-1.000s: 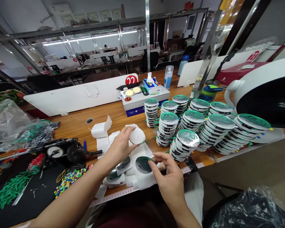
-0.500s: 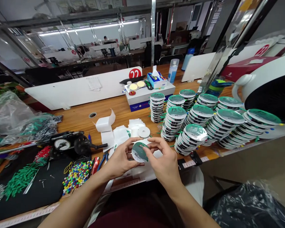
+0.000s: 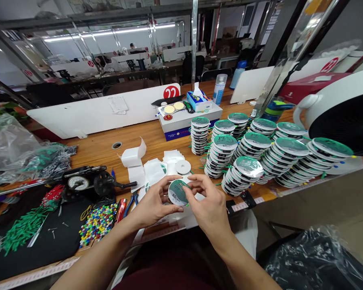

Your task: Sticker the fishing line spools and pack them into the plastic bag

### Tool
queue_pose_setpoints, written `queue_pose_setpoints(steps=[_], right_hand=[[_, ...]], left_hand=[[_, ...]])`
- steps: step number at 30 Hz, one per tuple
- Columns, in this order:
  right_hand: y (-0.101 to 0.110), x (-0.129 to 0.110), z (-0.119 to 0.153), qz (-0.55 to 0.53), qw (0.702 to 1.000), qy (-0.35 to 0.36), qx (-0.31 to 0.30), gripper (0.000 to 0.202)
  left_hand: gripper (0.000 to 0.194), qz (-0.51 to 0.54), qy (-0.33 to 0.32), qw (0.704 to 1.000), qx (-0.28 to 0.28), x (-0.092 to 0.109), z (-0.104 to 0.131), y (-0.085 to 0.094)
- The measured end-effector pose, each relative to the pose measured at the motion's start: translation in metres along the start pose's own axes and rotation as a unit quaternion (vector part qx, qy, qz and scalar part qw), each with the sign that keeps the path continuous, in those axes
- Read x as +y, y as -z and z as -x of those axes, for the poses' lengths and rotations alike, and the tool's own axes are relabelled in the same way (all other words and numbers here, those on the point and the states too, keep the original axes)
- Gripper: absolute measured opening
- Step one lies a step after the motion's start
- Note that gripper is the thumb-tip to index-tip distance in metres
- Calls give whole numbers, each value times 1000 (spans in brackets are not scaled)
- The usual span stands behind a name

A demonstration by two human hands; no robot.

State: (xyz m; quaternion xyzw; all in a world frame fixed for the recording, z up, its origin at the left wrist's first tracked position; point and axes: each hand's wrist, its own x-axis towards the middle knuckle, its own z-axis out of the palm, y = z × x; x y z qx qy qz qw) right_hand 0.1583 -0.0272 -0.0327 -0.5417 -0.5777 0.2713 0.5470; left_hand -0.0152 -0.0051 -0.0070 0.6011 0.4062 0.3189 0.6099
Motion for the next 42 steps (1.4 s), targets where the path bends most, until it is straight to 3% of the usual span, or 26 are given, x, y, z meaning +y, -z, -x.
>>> queue_pose_setpoints(steps=[6, 9, 14, 17, 20, 23, 29, 33, 36, 39, 42], right_hand=[[0, -1, 3, 50, 997, 49, 12, 19], [-1, -5, 4, 90, 991, 96, 23, 18], [-2, -5, 1, 192, 955, 210, 80, 25], [-2, 3, 0, 161, 972, 156, 64, 31], [-1, 10, 3, 18, 999, 16, -24, 37], [0, 11, 7, -93, 989, -76, -84, 39], [11, 0, 11, -97, 989, -72, -80, 33], [32, -15, 8, -73, 995, -39, -55, 25], [66, -16, -8, -42, 998, -25, 43, 25], [109, -2, -34, -5, 984, -57, 168, 36], [140, 17, -60, 33, 979, -121, 163, 50]], left_hand=[[71, 4, 6, 1000, -12, 4, 1, 1], [62, 23, 8, 999, -21, 7, 2, 0], [48, 31, -7, 999, -2, 7, 3, 1], [51, 49, -2, 999, 16, 4, 4, 3], [51, 72, -10, 997, 32, 0, 3, 4], [45, 101, 1, 994, 34, -3, 0, 4], [39, 128, -7, 992, 3, -6, -8, -3], [35, 79, -21, 996, -20, 4, -11, -9], [43, 27, -37, 998, -31, 12, -13, -9], [52, 0, -51, 999, 7, 15, -15, -3], [55, 0, -52, 997, 65, 13, -17, 5]])
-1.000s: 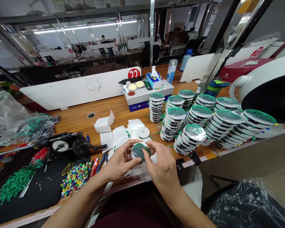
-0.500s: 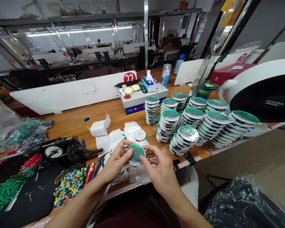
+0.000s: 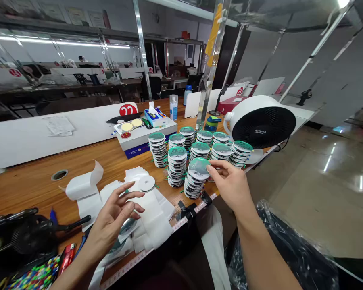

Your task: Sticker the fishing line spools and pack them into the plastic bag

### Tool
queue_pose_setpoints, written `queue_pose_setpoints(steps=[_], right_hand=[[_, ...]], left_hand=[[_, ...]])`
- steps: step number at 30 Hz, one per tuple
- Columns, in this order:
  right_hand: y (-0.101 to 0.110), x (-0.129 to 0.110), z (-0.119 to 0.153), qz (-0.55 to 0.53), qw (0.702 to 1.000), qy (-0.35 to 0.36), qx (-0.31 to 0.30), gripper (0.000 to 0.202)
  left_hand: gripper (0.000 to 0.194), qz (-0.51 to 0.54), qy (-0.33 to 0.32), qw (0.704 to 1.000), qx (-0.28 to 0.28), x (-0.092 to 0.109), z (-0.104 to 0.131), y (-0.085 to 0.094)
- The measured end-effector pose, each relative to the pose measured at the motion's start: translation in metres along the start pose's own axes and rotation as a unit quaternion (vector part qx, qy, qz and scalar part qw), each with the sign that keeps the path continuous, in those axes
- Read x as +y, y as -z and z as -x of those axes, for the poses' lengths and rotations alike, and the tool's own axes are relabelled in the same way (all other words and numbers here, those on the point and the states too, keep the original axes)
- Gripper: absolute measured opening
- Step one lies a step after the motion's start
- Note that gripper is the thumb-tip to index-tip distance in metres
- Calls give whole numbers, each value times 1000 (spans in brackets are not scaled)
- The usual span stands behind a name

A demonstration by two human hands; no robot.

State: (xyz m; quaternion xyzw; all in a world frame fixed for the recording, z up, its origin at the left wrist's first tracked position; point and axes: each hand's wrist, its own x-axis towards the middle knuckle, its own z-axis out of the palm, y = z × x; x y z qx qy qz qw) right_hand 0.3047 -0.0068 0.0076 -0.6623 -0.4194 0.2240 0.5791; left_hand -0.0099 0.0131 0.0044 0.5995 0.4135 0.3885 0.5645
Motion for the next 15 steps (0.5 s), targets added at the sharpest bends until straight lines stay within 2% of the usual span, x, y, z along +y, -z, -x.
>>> queue_pose_setpoints(steps=[3, 4, 6, 8, 9, 10, 11, 12, 13, 15], right_hand=[[6, 4, -14, 100, 995, 3, -25, 53], [5, 2, -12, 151, 988, 33, -8, 52], [0, -4, 2, 249, 958, 127, 69, 46], [-12, -9, 25, 282, 925, 216, 134, 36], [-22, -10, 38, 266, 924, 244, 128, 30], [-35, -9, 51, 236, 932, 261, 85, 25], [-50, -6, 64, 199, 941, 273, 16, 21], [-67, -2, 77, 169, 944, 271, -79, 19], [-86, 3, 88, 152, 935, 271, -170, 18], [-124, 12, 104, 160, 917, 249, -269, 18]], left_hand=[[58, -3, -2, 1000, 26, 0, -1, 10], [58, -5, -4, 999, 33, 0, -1, 14], [52, -22, -11, 998, 51, -1, 1, 24], [43, -63, -11, 995, 73, -6, 4, 35], [38, -90, -7, 993, 83, -9, 6, 40], [34, -116, 0, 989, 92, -12, 9, 45], [31, -142, 7, 985, 102, -16, 11, 50], [29, -165, 15, 980, 109, -19, 14, 53], [28, -187, 21, 976, 114, -21, 17, 55], [28, -224, 31, 967, 114, -23, 21, 57]])
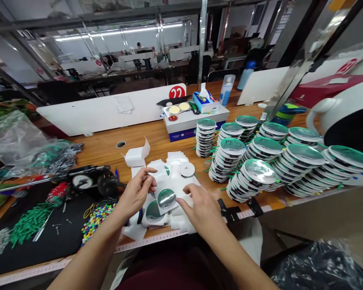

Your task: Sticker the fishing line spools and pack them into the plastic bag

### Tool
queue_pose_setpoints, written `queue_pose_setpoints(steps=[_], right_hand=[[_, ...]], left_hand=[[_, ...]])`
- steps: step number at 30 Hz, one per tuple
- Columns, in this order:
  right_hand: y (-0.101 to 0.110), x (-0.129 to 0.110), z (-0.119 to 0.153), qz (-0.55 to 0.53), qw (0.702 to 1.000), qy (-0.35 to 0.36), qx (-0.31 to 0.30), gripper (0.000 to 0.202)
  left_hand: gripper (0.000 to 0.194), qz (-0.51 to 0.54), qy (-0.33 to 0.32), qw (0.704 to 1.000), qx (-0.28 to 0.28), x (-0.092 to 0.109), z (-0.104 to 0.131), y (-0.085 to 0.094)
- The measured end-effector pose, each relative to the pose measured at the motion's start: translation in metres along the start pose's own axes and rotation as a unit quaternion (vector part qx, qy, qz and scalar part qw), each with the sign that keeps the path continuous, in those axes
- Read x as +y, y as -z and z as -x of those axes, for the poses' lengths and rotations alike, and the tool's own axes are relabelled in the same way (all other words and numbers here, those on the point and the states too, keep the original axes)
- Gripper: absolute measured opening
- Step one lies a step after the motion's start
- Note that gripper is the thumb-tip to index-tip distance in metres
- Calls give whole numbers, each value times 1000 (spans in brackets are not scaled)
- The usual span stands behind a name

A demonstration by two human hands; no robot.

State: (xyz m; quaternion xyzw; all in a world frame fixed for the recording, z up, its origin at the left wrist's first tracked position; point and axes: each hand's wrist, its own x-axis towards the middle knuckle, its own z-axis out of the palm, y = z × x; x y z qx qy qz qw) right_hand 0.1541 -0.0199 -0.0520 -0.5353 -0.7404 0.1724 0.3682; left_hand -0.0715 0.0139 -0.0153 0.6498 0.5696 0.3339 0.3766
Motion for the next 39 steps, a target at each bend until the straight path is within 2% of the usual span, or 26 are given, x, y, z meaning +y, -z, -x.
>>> queue_pose_setpoints(steps=[2, 5, 8, 10, 12, 13, 14, 16, 18, 20, 22, 27, 29, 31, 33, 35, 36, 39], right_hand=[[-31, -4, -11, 6, 998, -30, -62, 23], [-51, -5, -27, -19, 990, -96, -100, 27], [-48, -2, -34, -188, 966, -155, -90, 23], [-40, 1, -33, -329, 924, -181, -70, 30], [-31, 3, -29, -411, 889, -191, -64, 42], [-27, 2, -26, -425, 883, -187, -67, 45], [-23, 1, -24, -422, 887, -173, -72, 44], [-16, -3, -18, -359, 924, -109, -73, 35], [-10, -6, -14, -243, 969, -13, -29, 25], [-6, -9, -11, -124, 988, 77, 42, 18], [-3, -10, -11, -39, 984, 144, 99, 13], [-1, -10, -10, 73, 950, 256, 162, 20], [0, -13, -5, 71, 942, 280, 170, 22], [5, -18, 3, 9, 948, 285, 138, 23], [11, -23, 12, -119, 959, 249, 69, 22], [16, -23, 18, -275, 950, 149, 4, 12], [18, -20, 19, -349, 933, 86, -16, 5], [14, -3, 16, -484, 868, -87, -70, 23]], left_hand=[[28, -24, 2, 1000, -10, 0, 4, 0], [28, -30, 12, 999, -19, 1, 10, 3], [42, -37, 52, 998, 2, -1, 15, 6], [57, -20, 101, 995, 2, -3, 16, 4], [65, 60, 141, 988, -25, -3, 14, -2], [66, 119, 150, 981, -39, -3, 12, -7], [65, 181, 152, 971, -49, -2, 10, -12], [63, 277, 144, 949, -53, 1, 7, -23], [62, 315, 139, 938, -47, 4, 4, -31], [64, 313, 138, 938, -51, 8, 2, -35], [65, 291, 134, 946, -52, 13, 2, -36], [62, 261, 114, 957, -58, 20, 1, -37], [61, 256, 113, 958, -59, 18, -2, -38], [61, 260, 117, 957, -54, 15, -8, -41], [59, 249, 121, 960, -46, 11, -14, -46], [51, 189, 116, 975, -26, 8, -18, -52], [47, 136, 109, 985, -14, 7, -19, -55], [46, -83, 65, 994, 2, 10, -14, -58]])
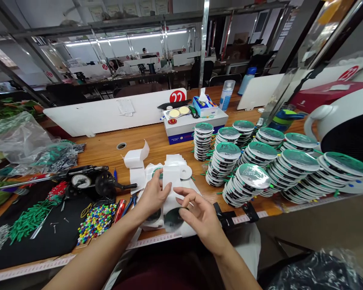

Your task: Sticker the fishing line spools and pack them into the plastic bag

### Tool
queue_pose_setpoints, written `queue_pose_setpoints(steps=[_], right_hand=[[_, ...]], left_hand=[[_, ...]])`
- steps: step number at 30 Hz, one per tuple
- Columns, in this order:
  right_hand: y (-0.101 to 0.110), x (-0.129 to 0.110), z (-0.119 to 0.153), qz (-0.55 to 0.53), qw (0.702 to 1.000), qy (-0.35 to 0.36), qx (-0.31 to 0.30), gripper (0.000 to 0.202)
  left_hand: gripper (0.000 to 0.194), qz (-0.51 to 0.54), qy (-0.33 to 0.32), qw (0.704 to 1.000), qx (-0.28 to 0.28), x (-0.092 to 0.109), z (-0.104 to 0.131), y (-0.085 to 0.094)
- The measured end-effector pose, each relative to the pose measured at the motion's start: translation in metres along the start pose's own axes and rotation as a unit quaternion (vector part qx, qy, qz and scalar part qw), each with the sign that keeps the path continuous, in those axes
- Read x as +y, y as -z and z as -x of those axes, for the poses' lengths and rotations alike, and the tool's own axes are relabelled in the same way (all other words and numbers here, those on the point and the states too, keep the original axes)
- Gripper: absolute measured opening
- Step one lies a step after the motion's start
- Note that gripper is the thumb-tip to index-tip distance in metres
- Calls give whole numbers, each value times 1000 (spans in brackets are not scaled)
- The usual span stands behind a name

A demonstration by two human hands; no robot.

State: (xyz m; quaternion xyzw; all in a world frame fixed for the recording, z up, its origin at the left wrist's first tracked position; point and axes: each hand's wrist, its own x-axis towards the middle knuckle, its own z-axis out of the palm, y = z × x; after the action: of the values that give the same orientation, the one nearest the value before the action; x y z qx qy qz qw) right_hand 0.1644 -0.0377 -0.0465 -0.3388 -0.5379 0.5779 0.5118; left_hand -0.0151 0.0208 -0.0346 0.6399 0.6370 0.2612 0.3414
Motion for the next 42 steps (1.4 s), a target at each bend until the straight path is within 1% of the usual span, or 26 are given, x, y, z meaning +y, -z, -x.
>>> queue_pose_setpoints(steps=[1, 3, 5, 6, 7, 8, 9, 10, 12, 14, 15, 17, 19, 22, 24, 25, 26, 28, 30, 31, 32, 33, 36, 39, 42], right_hand=[[4, 6, -3, -14, 999, -48, -9, 28], [12, 16, -11, 1, 992, -123, -38, 36], [15, 21, -17, 25, 985, -157, -64, 39], [16, 22, -19, 35, 984, -157, -74, 38], [16, 21, -21, 48, 984, -149, -83, 35], [15, 20, -22, 69, 984, -136, -91, 31], [14, 18, -23, 96, 983, -122, -97, 26], [13, 16, -24, 125, 981, -110, -101, 21], [12, 14, -24, 166, 976, -96, -101, 14], [12, 14, -22, 168, 977, -89, -95, 9], [12, 15, -21, 160, 979, -88, -90, 8], [12, 17, -20, 146, 982, -88, -82, 6], [10, 18, -19, 156, 981, -89, -72, 4], [3, 16, -19, 202, 973, -82, -71, 2], [1, 12, -19, 220, 970, -77, -70, 2], [1, 9, -19, 219, 971, -72, -59, 0], [2, 7, -18, 210, 975, -64, -35, 3], [9, 0, -15, 165, 985, -38, 43, 14], [18, -8, -12, 92, 988, -25, 123, 25], [22, -12, -11, 55, 987, -30, 148, 29], [24, -15, -10, 25, 986, -42, 161, 32], [26, -19, -11, 5, 985, -58, 162, 34], [23, -25, -14, 10, 985, -85, 151, 39], [17, -26, -15, 88, 979, -72, 166, 36], [14, -24, -13, 186, 965, -34, 184, 29]], left_hand=[[50, -82, -23, 996, 10, 3, 3, 2], [60, -220, -78, 971, 54, 12, 5, 8], [61, -296, -145, 938, 110, 24, 1, 15], [59, -313, -179, 925, 120, 32, -5, 17], [56, -325, -207, 916, 111, 39, -13, 18], [54, -341, -226, 908, 88, 45, -22, 16], [55, -366, -231, 899, 57, 50, -33, 13], [59, -400, -222, 889, 24, 55, -43, 8], [65, -469, -180, 864, -34, 59, -63, -4], [64, -503, -156, 846, -79, 58, -77, -13], [62, -503, -159, 845, -89, 57, -81, -16], [61, -472, -188, 858, -74, 56, -87, -17], [61, -395, -226, 890, -31, 55, -89, -11], [59, -216, -268, 938, 50, 55, -84, 5], [59, -89, -267, 955, 96, 54, -75, 18], [60, -31, -252, 962, 100, 53, -68, 24], [62, 15, -233, 968, 89, 51, -61, 29], [65, 58, -205, 976, 40, 44, -44, 33], [63, 44, -207, 977, -1, 37, -26, 31], [62, 32, -212, 977, -15, 34, -18, 28], [63, 25, -213, 976, -28, 32, -10, 25], [63, 22, -208, 977, -46, 30, -3, 21], [62, 25, -186, 977, -100, 30, 12, 12], [63, 52, -179, 971, -150, 32, 19, 10], [63, 91, -174, 964, -180, 32, 21, 9]])
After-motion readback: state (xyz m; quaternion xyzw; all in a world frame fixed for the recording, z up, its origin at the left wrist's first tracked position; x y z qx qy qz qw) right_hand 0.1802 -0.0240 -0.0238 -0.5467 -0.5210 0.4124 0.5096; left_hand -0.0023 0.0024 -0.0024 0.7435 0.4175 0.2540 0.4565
